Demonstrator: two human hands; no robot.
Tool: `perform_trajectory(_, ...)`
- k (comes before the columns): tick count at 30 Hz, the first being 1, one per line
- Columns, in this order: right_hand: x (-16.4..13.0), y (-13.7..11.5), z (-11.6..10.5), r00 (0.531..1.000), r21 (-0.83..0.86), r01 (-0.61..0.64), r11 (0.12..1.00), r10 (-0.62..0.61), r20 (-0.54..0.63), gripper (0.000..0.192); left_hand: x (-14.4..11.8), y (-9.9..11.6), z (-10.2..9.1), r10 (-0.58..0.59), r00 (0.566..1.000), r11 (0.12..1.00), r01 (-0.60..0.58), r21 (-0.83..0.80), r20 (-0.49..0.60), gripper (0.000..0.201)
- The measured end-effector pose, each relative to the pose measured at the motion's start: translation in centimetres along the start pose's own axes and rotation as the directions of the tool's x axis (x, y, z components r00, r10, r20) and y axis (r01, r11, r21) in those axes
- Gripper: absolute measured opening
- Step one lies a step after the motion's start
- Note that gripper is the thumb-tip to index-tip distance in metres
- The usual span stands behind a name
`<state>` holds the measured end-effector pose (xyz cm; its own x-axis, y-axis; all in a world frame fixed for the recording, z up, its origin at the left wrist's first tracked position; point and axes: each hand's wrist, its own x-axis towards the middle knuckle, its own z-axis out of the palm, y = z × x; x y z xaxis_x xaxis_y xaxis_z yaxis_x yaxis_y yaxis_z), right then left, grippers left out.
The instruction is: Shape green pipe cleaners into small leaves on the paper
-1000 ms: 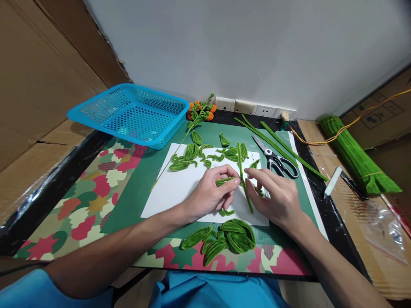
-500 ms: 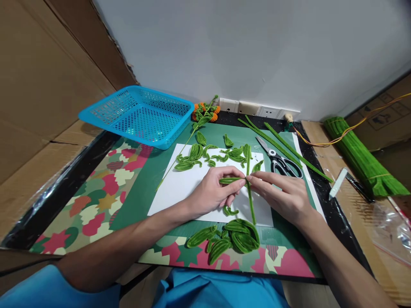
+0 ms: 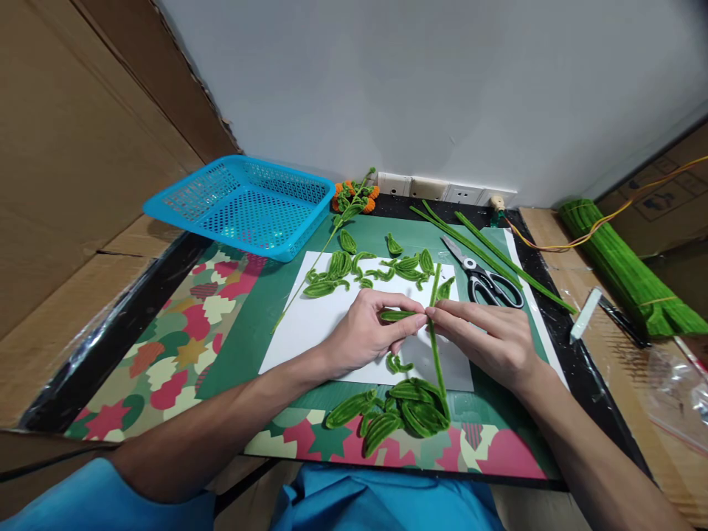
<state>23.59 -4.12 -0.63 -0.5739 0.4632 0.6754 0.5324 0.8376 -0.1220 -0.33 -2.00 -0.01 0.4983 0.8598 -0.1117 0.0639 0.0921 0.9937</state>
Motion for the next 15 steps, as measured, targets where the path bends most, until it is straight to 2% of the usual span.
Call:
perform_trajectory(4,0.1,0.0,0.0,1.0,-0.008,0.025,1.0,-0.025,0.005,0.034,-0.1,0.3,-0.2,0.08,0.997,0.996,-0.08,0.045,0.009,0.023)
perform_trajectory(9,0.4,-0.2,0.1,0.999,0.016,0.042,0.999,-0.042,-0.031,0.026,-0.3,0.9,-0.4,0.215,0.976,0.955,-0.217,0.202,0.035,0.017)
perform_trajectory(12,0.6,-0.5,0.2,0.998,0.047,0.041,0.998,-0.038,-0.05,0.019,-0.5,1.0,-0.3,0.339,0.94,0.901,-0.334,0.276,0.033,0.014)
perform_trajectory(15,1.0,-0.9,0.4,0.996,0.08,0.016,0.997,-0.008,-0.093,0.012,-0.9,1.1,0.0,0.471,0.882,0.83,-0.451,0.328,0.02,0.014)
